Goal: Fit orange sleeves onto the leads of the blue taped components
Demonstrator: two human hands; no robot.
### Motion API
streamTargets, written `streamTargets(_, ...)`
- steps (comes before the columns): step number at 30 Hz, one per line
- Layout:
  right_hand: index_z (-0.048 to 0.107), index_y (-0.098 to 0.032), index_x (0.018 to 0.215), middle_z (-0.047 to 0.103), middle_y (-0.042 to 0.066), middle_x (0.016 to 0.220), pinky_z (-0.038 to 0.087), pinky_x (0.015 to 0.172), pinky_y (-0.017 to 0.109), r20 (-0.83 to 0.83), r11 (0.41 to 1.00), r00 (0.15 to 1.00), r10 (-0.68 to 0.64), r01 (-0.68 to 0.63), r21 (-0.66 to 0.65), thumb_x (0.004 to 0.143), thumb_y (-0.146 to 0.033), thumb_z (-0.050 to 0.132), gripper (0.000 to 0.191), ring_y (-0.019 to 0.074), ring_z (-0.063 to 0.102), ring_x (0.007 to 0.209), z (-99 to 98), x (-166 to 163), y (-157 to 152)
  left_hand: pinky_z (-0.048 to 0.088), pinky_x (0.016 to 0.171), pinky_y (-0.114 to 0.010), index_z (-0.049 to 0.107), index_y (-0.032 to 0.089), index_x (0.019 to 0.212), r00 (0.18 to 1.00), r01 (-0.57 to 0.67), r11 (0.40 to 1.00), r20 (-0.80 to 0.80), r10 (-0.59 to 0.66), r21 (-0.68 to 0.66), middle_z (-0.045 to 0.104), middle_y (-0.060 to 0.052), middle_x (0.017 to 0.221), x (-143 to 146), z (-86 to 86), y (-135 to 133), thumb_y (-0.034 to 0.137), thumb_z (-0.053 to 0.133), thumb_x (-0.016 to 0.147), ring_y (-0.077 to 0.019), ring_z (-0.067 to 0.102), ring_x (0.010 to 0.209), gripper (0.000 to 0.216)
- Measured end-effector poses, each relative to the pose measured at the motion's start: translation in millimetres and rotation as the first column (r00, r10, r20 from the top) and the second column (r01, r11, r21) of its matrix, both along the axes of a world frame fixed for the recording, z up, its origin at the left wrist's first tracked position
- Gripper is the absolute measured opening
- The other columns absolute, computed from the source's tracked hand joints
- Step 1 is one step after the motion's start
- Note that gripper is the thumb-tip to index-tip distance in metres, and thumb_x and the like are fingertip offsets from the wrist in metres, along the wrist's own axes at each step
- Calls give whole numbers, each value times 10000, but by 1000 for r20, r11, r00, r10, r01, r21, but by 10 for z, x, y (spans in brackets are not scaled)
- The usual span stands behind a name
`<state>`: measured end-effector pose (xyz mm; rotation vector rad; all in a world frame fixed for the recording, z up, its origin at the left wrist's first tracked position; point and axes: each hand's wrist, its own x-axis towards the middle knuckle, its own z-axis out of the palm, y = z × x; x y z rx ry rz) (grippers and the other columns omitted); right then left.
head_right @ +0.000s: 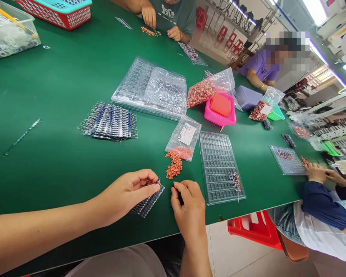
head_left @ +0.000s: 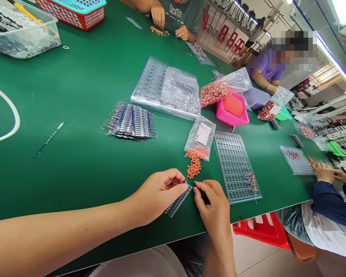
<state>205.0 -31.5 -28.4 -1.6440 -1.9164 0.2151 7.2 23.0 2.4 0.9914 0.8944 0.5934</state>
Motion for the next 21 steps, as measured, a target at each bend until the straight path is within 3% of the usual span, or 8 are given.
streamTargets(13,610,-213,809,588,-11,783,416,603,257,-18,991,997,-71,68,-113,890,-152,592,103,122,536,633,64,-46,151,356,617,-262,551,171,819,1000,3,1000,8,-3,-9,499,48,719,10,-4,-15,363,613,861,-124,431,670,206)
streamTargets(17,594,-217,792,559,-26,758,397,550,227,-318,994,947,-48,15,-105,884,-155,612,112,104,501,598,114,-37,82,384,619,-271,571,176,829,999,52,998,0,-52,19,555,29,749,-6,35,-29,360,610,869,-131,484,667,192)
streamTargets(21,605,-227,810,530,-32,734,417,569,215,-664,991,746,49,-120,-61,904,-183,625,106,112,522,654,122,-28,-47,469,890,-355,600,191,847,989,140,979,29,-146,146,688,-70,1154,-32,74,-88,300,607,887,-229,641,1030,116)
